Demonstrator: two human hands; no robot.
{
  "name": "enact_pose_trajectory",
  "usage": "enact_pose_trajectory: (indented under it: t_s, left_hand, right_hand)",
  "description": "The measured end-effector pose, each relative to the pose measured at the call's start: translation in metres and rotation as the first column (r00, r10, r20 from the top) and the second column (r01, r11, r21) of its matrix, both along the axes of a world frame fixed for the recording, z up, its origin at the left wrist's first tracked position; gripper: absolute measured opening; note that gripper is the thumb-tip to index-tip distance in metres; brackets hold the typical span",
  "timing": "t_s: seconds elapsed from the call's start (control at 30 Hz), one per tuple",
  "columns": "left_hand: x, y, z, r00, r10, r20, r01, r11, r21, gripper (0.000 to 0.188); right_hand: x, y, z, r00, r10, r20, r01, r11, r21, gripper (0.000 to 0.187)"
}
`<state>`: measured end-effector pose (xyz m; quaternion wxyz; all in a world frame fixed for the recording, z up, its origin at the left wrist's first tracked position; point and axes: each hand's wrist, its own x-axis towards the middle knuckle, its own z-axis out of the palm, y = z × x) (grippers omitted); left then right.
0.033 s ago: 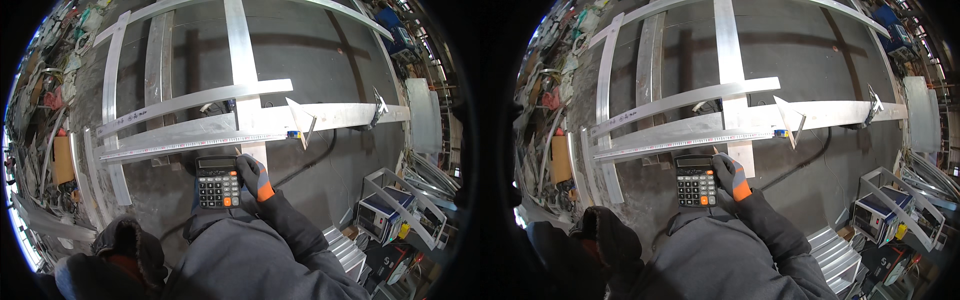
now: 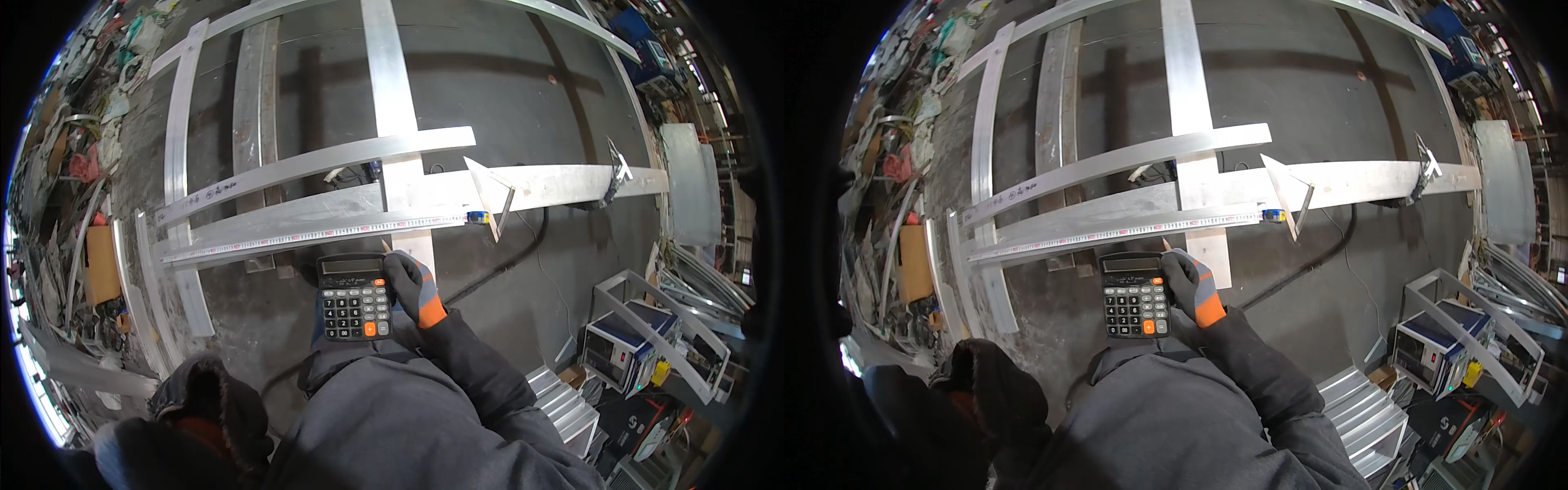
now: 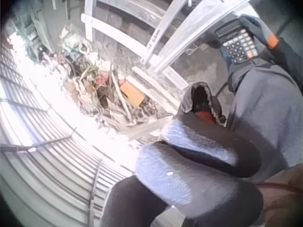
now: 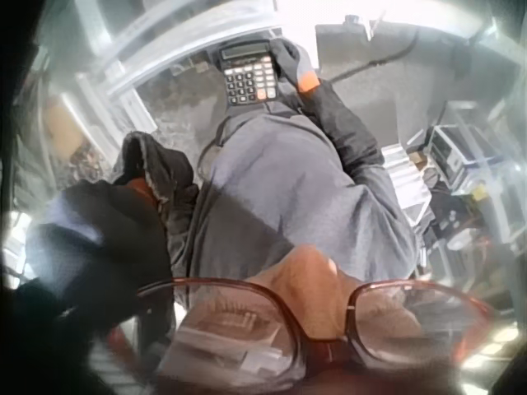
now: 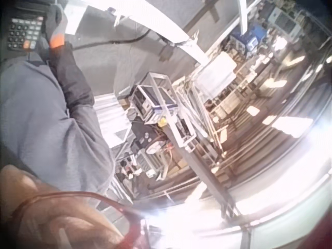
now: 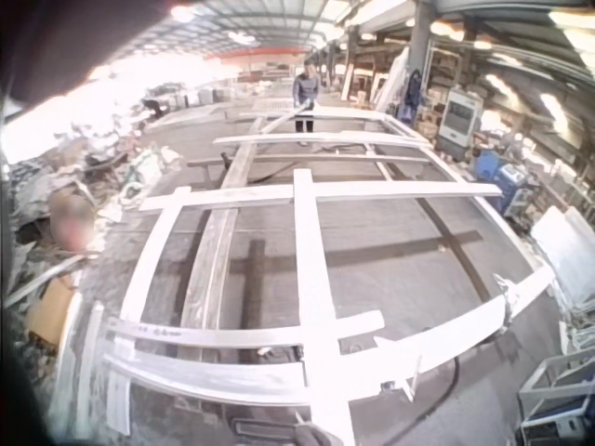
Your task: The person measures multiple aluminum frame pieces with a tape measure and marks them with a pen. They use a calculator to compute dimensions and record values on the metal surfaces. The person repeatedly repositions the tape measure and writes measurements on different sections of the frame.
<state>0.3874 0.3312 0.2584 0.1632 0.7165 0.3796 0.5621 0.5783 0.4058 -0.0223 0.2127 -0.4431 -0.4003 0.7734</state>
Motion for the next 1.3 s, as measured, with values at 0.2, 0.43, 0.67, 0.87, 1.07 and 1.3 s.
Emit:
enact_pose_trajectory:
  t_s: [0.2, 0.43, 0.67, 0.87, 1.07, 1.3]
  left_hand:
    - [0.010, 0.017, 0.002, 0.998, -0.057, -0.001, 0.057, 0.998, 0.004, 0.065]
    - [0.009, 0.005, -0.005, 0.994, -0.027, 0.107, 0.028, 1.000, -0.013, 0.068]
    - [-0.008, 0.010, -0.154, 0.566, 0.548, 0.616, -0.034, 0.762, -0.646, 0.060]
    - [0.006, -0.042, -0.265, 0.705, 0.512, 0.491, 0.078, 0.632, -0.771, 0.046]
    - [0.015, -0.067, -0.295, 0.882, 0.392, 0.260, -0.079, 0.667, -0.740, 0.044]
    - [0.036, -0.084, -0.319, 0.729, 0.632, 0.265, -0.246, 0.602, -0.760, 0.049]
  right_hand:
    - [0.005, 0.004, 0.000, 0.999, -0.037, 0.011, 0.035, 0.993, 0.114, 0.023]
    - [0.008, 0.005, 0.005, 0.994, -0.106, 0.015, 0.104, 0.991, 0.089, 0.024]
    - [0.016, 0.009, 0.010, 0.996, -0.087, 0.027, 0.083, 0.989, 0.119, 0.024]
    - [0.015, 0.006, 0.005, 0.998, -0.064, 0.013, 0.060, 0.976, 0.209, 0.022]
    - [0.014, 0.003, -0.005, 0.995, -0.028, 0.096, 0.013, 0.989, 0.148, 0.024]
    - [0.028, -0.012, 0.031, 0.963, -0.269, 0.025, 0.231, 0.869, 0.437, 0.020]
